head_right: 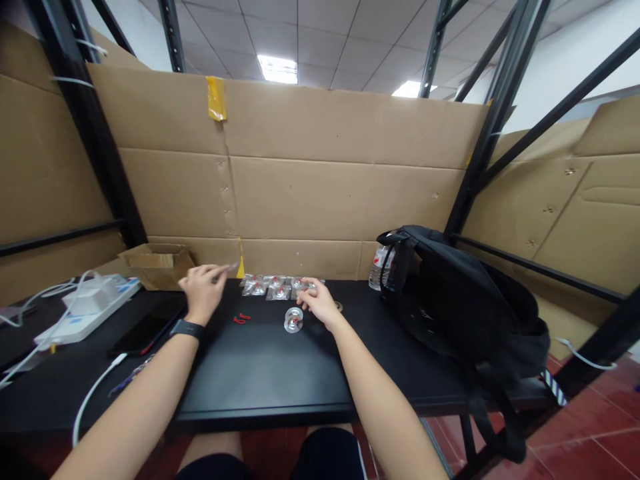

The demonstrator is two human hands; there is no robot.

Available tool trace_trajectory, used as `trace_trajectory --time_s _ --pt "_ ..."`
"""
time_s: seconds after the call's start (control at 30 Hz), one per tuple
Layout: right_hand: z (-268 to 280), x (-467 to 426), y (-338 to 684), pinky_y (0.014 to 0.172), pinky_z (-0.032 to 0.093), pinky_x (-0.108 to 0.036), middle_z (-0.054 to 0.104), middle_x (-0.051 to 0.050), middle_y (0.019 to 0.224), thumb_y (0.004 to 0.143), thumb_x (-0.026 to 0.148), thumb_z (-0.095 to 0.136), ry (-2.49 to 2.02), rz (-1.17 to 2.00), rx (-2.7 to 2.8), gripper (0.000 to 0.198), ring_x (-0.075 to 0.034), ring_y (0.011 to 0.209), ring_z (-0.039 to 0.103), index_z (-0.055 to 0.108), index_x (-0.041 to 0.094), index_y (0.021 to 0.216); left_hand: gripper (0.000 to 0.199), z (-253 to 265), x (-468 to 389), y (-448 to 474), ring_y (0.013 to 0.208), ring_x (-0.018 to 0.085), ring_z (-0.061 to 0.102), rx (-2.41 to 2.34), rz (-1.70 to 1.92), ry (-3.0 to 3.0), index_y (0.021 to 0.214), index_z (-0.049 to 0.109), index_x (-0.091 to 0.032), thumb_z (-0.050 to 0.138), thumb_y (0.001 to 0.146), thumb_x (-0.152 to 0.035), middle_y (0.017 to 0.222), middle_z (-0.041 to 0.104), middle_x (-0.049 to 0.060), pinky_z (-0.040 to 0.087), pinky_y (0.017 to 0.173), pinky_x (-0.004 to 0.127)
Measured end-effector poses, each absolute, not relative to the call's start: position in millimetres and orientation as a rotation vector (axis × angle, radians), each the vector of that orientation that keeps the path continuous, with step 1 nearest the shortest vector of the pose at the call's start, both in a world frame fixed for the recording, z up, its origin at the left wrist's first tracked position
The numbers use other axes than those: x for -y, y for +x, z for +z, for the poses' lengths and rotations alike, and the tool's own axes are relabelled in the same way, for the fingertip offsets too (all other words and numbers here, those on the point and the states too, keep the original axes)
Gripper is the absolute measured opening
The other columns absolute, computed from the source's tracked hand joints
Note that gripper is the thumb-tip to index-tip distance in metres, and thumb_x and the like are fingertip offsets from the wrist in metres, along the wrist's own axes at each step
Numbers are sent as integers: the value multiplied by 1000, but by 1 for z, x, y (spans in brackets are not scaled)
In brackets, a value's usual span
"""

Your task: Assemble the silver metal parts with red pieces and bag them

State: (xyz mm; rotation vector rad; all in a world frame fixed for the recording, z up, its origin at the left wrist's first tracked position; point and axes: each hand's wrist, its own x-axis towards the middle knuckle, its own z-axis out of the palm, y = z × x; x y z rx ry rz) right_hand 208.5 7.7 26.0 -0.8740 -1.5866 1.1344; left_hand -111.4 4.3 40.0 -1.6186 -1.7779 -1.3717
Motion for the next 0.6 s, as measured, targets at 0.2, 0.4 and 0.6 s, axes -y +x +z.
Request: trace_trajectory --time_s 0.2,0.4,0.6 --pt "27 -5 208 50 38 -20 71 0 74 79 35 68 -896 1149 1633 43 -11 55 58 58 22 119 36 29 -17 -158 117 32 42 2106 -1264 -1367 122 68 -28 43 97 -32 126 63 10 26 96 49" --pt "22 -7 205 54 42 -23 69 0 71 78 34 69 -891 1169 1675 42 -12 55 57 60 19 116 40 7 -31 -155 117 33 44 2357 -1006 -1468 123 66 -27 35 98 -34 116 69 15 28 92 51" --pt "19 -8 211 72 49 -30 71 -4 90 76 35 74 -919 826 2016 34 -16 76 63 69 20 106 43 5 -35 -160 119 39 47 2445 -943 -1484 129 55 -18 43 92 -36 118 68 21 32 93 54"
